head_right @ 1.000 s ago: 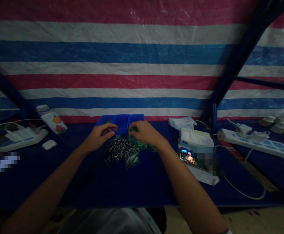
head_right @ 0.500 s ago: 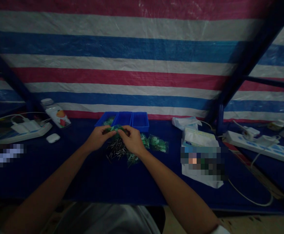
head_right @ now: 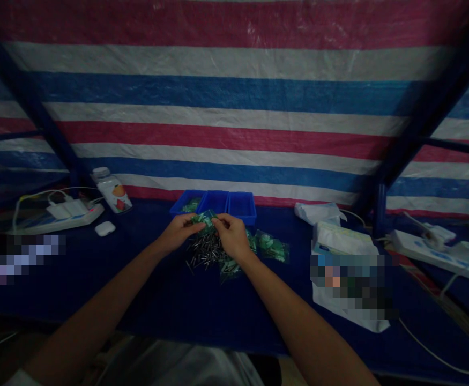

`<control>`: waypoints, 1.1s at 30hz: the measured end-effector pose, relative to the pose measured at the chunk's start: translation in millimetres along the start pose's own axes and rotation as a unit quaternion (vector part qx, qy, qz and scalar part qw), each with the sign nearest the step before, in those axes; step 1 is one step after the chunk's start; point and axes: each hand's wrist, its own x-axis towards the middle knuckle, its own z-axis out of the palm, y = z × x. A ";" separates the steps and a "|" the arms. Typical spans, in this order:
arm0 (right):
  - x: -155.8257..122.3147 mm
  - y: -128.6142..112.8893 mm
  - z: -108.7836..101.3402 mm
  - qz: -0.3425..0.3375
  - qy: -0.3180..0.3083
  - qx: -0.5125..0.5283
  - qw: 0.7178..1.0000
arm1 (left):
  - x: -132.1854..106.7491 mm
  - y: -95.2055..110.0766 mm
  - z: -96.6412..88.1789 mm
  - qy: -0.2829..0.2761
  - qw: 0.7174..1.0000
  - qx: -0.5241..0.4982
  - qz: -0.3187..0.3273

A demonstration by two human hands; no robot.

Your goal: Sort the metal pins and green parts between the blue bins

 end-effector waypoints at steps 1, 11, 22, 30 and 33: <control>0.1 0.8 -0.1 -0.003 0.002 -0.011 1.000 | 0.1 0.2 0.6 0.001 1.000 -0.002 -0.005; -6.1 -3.5 0.1 -0.045 -0.007 -0.134 0.990 | -0.6 4.9 5.4 0.030 0.999 -0.029 -0.011; -10.7 -8.5 0.8 -0.076 0.035 -0.173 0.981 | -1.6 6.6 5.9 0.027 0.999 -0.035 -0.016; -6.9 -8.9 -4.9 -0.033 0.056 -0.149 0.987 | 44.6 11.5 -56.5 0.229 0.955 0.190 0.003; -5.8 -7.2 -6.6 -0.044 0.057 -0.163 0.984 | 70.4 10.4 -77.4 0.192 0.888 0.411 -0.075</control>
